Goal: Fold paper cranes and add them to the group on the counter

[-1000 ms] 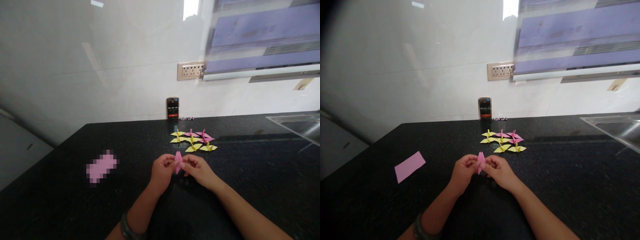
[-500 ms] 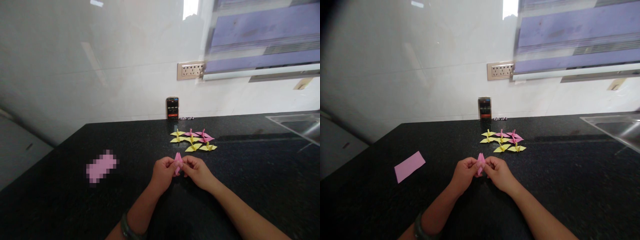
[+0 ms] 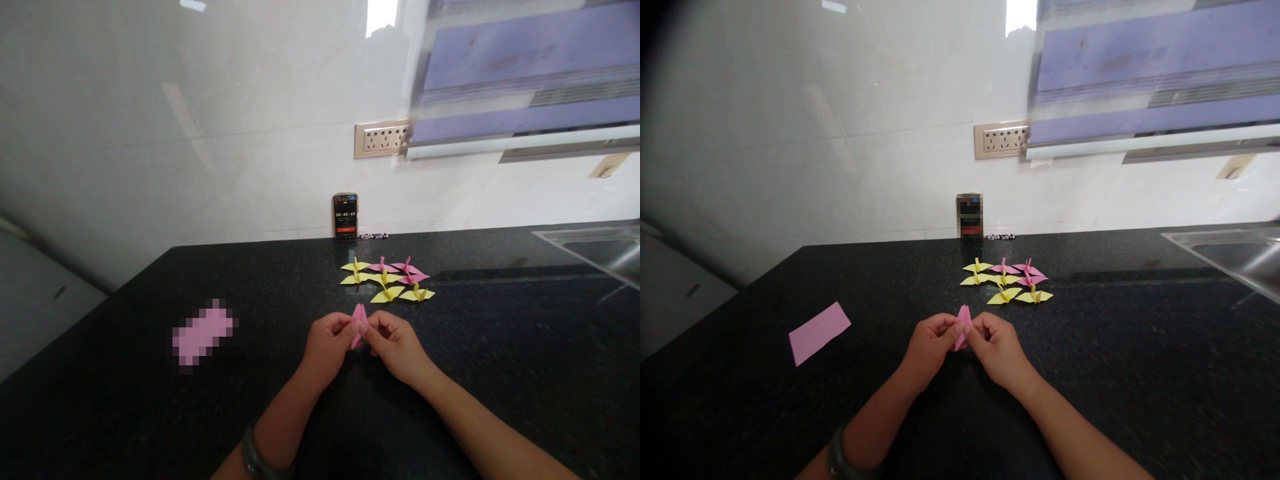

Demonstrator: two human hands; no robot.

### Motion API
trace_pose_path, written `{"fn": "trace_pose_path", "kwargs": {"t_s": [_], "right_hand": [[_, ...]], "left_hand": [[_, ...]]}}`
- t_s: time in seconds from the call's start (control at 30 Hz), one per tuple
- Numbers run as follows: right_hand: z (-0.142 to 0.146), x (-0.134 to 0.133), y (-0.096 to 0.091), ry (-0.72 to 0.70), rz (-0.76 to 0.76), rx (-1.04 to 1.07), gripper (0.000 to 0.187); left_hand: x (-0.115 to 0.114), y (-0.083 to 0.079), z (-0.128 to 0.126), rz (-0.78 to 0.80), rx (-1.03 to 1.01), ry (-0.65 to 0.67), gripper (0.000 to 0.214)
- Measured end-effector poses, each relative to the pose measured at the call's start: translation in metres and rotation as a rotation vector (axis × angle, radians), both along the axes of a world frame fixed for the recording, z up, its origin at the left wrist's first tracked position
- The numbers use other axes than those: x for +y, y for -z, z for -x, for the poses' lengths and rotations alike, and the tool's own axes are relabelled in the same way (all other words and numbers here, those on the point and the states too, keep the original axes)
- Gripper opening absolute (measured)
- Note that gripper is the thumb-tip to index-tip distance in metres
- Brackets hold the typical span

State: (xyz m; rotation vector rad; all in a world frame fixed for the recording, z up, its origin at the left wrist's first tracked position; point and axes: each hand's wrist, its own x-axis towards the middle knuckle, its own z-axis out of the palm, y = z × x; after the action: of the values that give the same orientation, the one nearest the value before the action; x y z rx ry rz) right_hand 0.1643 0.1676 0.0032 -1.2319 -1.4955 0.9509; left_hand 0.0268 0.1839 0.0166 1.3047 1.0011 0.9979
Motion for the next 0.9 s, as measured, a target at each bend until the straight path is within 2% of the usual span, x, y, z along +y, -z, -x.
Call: {"fn": "trace_pose_path", "kwargs": {"t_s": [0.1, 0.2, 0.3, 0.37, 0.6, 0.8, 0.9], "right_hand": [[-0.001, 0.001, -0.002, -0.025, -0.004, 0.056, 0.020], [-0.001, -0.001, -0.009, -0.147, 0.008, 0.144, 0.021], [0.000, -0.003, -0.014, -0.211, 0.024, 0.226, 0.020], [0.001, -0.003, -0.015, -0.215, 0.046, 0.263, 0.018], [0.002, 0.000, -0.005, -0.079, -0.010, 0.146, 0.015], [-0.001, 0.000, -0.007, 0.012, -0.159, -0.081, 0.012], [-0.001, 0.000, -0.006, 0.041, -0.154, -0.091, 0.010]], "left_hand": [[0.002, -0.001, 0.001, 0.121, -0.150, -0.011, 0.025], [0.001, -0.001, 0.003, 0.179, -0.241, 0.015, 0.025], [0.000, -0.002, 0.003, 0.213, -0.274, 0.083, 0.026], [-0.001, -0.002, 0.001, 0.200, -0.253, 0.079, 0.024], [0.000, -0.008, 0.002, -0.173, 0.063, -0.002, 0.009], [-0.002, -0.007, 0.003, -0.054, -0.044, 0.072, 0.020], [-0.002, -0.006, 0.001, 0.001, -0.088, 0.090, 0.022]]}}
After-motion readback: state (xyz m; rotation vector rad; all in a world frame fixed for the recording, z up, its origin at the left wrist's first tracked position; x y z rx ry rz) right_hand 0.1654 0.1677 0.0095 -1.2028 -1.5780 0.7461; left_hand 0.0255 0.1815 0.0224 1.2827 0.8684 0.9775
